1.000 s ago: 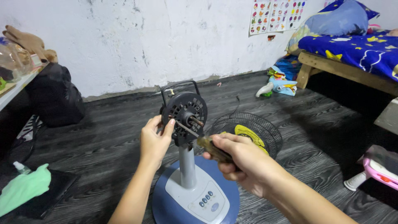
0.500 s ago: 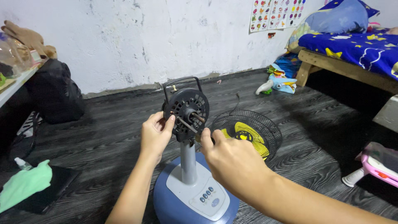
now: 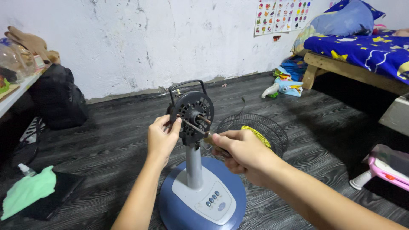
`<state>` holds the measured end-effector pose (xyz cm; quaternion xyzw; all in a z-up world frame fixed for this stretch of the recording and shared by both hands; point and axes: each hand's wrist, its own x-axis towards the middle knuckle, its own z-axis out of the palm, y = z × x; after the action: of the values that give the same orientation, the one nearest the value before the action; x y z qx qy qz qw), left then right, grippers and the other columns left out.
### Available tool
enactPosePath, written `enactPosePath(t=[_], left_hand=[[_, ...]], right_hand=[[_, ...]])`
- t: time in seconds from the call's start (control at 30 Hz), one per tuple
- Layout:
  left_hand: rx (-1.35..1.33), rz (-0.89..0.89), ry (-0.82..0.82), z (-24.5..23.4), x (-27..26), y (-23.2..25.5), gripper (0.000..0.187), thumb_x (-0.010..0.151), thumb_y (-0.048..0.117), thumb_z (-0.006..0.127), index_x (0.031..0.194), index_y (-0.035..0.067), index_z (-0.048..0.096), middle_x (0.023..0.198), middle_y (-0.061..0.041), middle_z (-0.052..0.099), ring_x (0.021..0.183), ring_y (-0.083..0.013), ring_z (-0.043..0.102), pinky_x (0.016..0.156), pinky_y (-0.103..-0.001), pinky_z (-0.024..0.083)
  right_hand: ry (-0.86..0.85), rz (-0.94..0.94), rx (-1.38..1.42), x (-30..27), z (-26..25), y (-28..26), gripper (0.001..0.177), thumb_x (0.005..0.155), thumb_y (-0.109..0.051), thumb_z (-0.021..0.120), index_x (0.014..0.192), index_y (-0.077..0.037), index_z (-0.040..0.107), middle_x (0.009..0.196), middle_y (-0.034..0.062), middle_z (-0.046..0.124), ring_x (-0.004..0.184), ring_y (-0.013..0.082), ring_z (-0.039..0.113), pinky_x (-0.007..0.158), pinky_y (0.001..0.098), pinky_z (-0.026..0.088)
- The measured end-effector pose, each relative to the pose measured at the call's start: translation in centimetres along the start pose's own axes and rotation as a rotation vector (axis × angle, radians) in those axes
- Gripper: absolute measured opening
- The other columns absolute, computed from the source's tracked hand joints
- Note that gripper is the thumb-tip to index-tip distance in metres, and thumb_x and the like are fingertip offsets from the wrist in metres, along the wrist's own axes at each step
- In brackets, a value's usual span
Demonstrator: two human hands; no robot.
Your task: The person uses a screwdriver to loosen and remove screws from the back housing of a standing fan. They repeatedly adjust the screwdriver and fan housing to access different screws, eventually removing the back cover to expose the internal motor components.
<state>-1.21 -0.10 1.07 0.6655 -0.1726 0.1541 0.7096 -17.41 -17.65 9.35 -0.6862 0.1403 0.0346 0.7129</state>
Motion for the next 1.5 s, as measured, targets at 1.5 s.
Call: enactPosePath(t=[1.5], left_hand=[[0.374, 0.129, 0.273, 2.0, 0.9, 1.0, 0.026, 0.088, 0.028, 0.077, 0.095, 0.004, 0.076, 0.093, -0.008, 0.071, 0.083, -0.0190, 0.068, 0.078, -0.034, 0.053]], right_hand=[[0.325, -0.847, -1.222, -2.4, -2.5, -3.8, 0.044, 0.083, -0.032, 0.071, 0.123, -0.014, 0.072, 0.098, 0.0085, 0.072, 0.078, 0.0357, 0.071, 0.064, 0.0467, 0.057]])
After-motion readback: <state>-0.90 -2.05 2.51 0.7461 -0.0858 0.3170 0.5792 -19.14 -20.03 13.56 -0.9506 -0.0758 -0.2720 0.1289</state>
